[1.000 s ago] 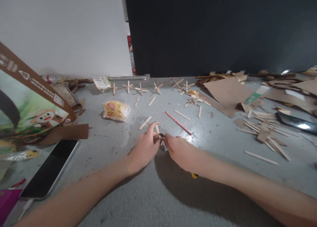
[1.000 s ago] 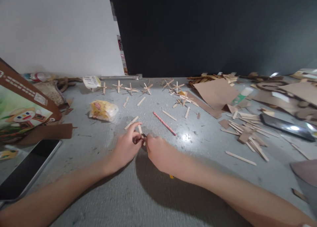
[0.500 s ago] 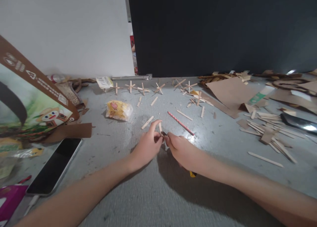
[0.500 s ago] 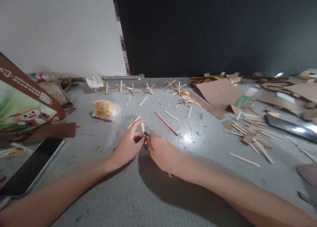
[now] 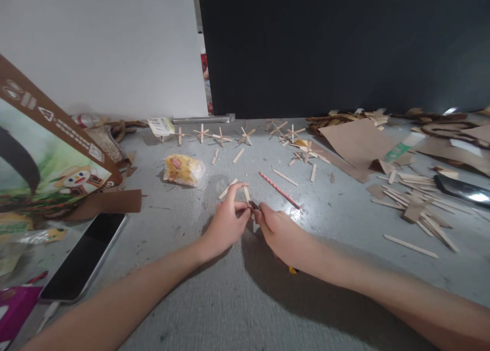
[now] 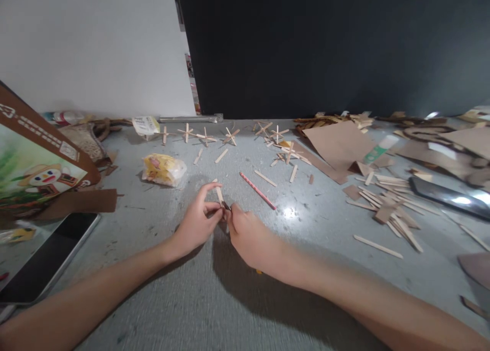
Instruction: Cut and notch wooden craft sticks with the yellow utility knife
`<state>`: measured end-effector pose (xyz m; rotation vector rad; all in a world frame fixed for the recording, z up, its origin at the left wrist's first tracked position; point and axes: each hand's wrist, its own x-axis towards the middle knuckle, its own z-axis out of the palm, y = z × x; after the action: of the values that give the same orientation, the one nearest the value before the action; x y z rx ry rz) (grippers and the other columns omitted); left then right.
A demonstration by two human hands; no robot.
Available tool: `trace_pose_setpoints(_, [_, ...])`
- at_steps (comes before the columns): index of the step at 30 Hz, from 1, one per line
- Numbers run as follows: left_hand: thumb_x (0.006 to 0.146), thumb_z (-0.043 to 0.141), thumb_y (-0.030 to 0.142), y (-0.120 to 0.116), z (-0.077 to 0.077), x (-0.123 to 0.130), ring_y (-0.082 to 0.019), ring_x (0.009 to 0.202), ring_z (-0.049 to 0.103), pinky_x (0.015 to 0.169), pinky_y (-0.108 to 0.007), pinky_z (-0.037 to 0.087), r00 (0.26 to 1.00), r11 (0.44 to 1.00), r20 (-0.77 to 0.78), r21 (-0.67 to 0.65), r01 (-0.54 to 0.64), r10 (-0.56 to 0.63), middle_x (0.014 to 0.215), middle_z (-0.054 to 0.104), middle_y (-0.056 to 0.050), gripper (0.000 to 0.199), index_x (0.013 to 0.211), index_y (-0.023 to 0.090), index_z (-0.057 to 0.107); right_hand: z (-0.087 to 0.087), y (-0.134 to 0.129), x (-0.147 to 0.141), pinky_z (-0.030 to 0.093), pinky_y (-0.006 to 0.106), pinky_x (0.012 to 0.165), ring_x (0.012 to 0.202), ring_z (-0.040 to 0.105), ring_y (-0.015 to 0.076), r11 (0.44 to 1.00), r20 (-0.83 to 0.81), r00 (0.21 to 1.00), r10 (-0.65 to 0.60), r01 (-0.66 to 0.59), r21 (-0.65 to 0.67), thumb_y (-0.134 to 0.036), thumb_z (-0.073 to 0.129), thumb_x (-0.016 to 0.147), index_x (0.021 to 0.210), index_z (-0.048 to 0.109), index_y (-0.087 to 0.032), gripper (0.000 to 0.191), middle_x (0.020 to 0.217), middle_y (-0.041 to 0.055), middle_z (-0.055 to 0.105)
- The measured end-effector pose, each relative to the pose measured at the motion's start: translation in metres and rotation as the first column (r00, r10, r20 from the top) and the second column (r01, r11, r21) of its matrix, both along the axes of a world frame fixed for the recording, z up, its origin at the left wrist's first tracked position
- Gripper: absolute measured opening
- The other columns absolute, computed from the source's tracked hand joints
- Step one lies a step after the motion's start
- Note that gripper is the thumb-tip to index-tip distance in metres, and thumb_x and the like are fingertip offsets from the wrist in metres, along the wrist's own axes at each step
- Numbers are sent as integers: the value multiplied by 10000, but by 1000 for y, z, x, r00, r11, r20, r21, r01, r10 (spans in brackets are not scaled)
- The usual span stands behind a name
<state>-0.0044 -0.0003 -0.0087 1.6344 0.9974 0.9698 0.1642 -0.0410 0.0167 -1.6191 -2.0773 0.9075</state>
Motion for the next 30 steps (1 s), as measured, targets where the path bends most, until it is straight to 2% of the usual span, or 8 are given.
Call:
trace_pose_setpoints(3, [909, 631, 194, 3, 0, 0, -136, 628, 614, 658, -252, 453, 992, 994, 114, -85, 61, -51, 677, 668, 54, 515, 1385, 207, 438, 5, 0, -1, 277, 261, 467, 442, 484, 124, 998, -12, 1000, -23, 22, -62, -245, 291, 1109, 981, 506, -212, 252, 580, -32, 524])
trace_pose_setpoints(6, [905, 684, 235, 6, 1, -3, -146, 660, 657, 681, -260, 478, 980, 981, 163, -137, 141, -118, 693, 686, 41, 544, 1385, 205, 431, 8, 2, 1, 276, 254, 454, 417, 456, 120, 992, -19, 999, -37, 34, -125, -261, 298, 1108, 984, 510, -214, 250, 545, -53, 477])
trace_pose_setpoints(11, [893, 773, 348, 7, 6, -7, -179, 765, 714, 781, -323, 550, 962, 962, 202, -162, 219, -185, 823, 746, -20, 692, 1460, 200, 405, 8, 5, 8, 281, 252, 449, 397, 429, 111, 996, -36, 999, 7, -11, -89, -281, 298, 1113, 985, 540, -212, 282, 549, -58, 452])
trace_pose_setpoints(15, [934, 735, 516, 7, 7, -6, -191, 717, 715, 743, -322, 550, 963, 965, 216, -168, 201, -163, 761, 726, -15, 698, 1458, 174, 427, 10, 4, 10, 293, 254, 465, 412, 450, 110, 997, -16, 999, 35, -36, -62, -259, 308, 1111, 981, 551, -207, 281, 582, -44, 485])
trace_pose_setpoints(19, [968, 687, 556, 8, 5, -5, -184, 704, 702, 732, -308, 532, 969, 976, 201, -135, 173, -144, 733, 722, -10, 702, 1483, 165, 414, 16, 1, 9, 287, 249, 445, 396, 449, 105, 996, -35, 999, 37, -40, -76, -279, 297, 1118, 985, 547, -209, 291, 572, -47, 497])
trace_pose_setpoints(26, [952, 714, 548, 8, 6, -4, -178, 728, 690, 755, -301, 517, 963, 980, 233, -115, 163, -133, 735, 718, -7, 684, 1449, 168, 437, 23, -1, 8, 313, 219, 337, 317, 453, 109, 969, -92, 995, -29, 5, -249, -332, 265, 1132, 1015, 475, -226, 263, 517, -100, 420])
trace_pose_setpoints(30, [946, 716, 558, 9, 4, -4, -164, 691, 663, 727, -288, 501, 957, 976, 244, -108, 189, -158, 699, 691, 14, 709, 1457, 162, 424, 15, 3, 9, 328, 190, 298, 302, 441, 103, 947, -173, 983, -63, 4, -320, -400, 284, 1133, 980, 436, -248, 264, 492, -116, 389])
